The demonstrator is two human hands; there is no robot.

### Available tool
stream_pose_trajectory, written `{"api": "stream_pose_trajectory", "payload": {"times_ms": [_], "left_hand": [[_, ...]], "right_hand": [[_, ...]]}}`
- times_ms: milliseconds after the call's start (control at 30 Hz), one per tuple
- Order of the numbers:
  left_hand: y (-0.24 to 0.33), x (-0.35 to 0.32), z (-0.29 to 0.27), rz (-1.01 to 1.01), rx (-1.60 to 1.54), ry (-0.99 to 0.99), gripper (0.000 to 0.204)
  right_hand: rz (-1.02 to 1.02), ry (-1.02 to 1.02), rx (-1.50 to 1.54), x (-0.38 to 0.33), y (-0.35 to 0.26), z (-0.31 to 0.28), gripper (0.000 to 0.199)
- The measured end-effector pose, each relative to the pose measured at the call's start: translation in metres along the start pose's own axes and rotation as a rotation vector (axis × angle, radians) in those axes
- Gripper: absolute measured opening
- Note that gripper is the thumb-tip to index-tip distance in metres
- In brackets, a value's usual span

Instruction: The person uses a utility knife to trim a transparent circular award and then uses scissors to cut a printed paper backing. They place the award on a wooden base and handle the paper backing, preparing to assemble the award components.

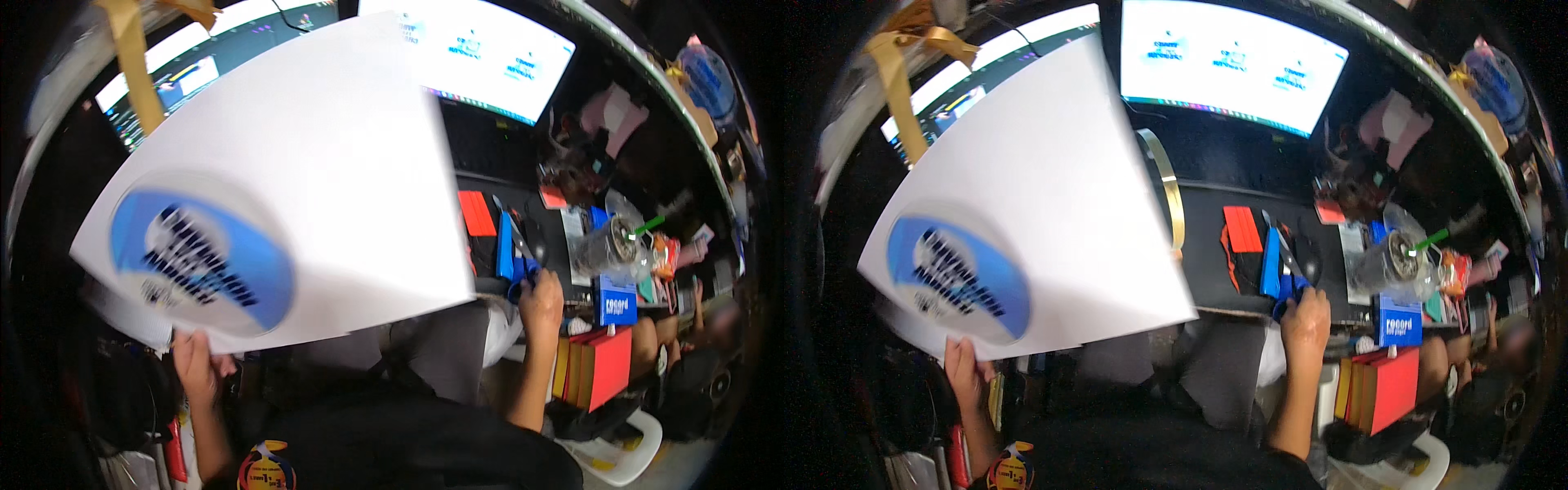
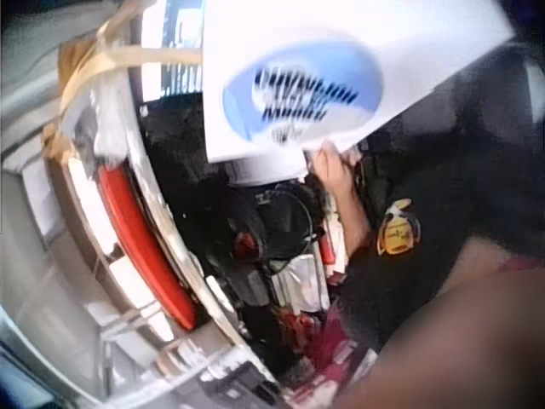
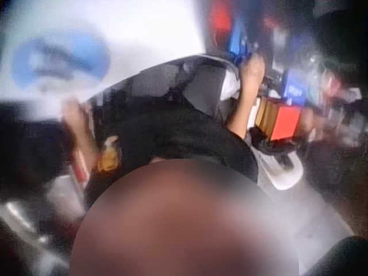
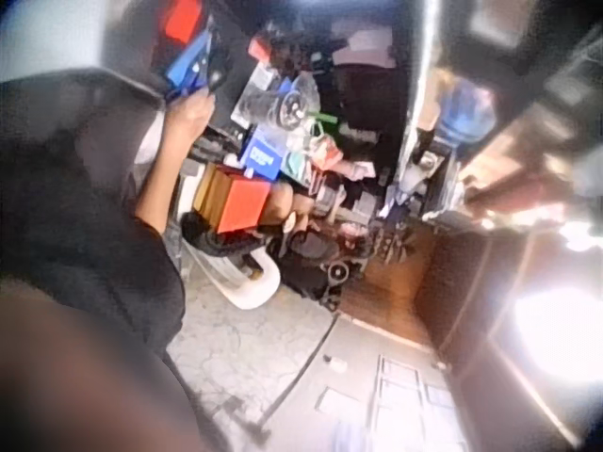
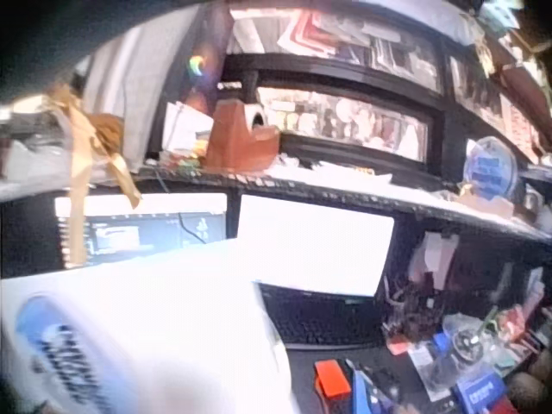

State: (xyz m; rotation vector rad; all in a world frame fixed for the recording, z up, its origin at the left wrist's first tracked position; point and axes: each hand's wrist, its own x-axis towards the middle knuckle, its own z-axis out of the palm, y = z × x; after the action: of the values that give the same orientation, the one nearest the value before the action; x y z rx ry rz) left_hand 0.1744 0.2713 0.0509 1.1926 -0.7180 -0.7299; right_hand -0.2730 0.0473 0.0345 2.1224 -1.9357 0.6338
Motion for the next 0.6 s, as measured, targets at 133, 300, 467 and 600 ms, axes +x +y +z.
{"api": "stream_pose_trajectory", "payload": {"times_ms": [133,300,467,600], "left_hand": [[0.017,0.032,0.076,0.009,-0.072,-0.225,0.031],[0.032,0.067,0.150,0.091,-0.129,-0.375,0.032],[0.039,0.094,0.181,0.166,-0.093,-0.442,0.032],[0.042,0.109,0.200,0.193,-0.075,-0.474,0.031]], "right_hand": [[-0.088,-0.009,-0.003,-0.002,0.017,0.019,0.018],[0.079,-0.031,0.161,-0.011,0.043,0.014,0.017],[0.396,-0.097,0.989,-0.043,0.050,-0.005,0.015],[0.232,-0.057,1.682,-0.067,0.022,-0.012,0.044]]}}
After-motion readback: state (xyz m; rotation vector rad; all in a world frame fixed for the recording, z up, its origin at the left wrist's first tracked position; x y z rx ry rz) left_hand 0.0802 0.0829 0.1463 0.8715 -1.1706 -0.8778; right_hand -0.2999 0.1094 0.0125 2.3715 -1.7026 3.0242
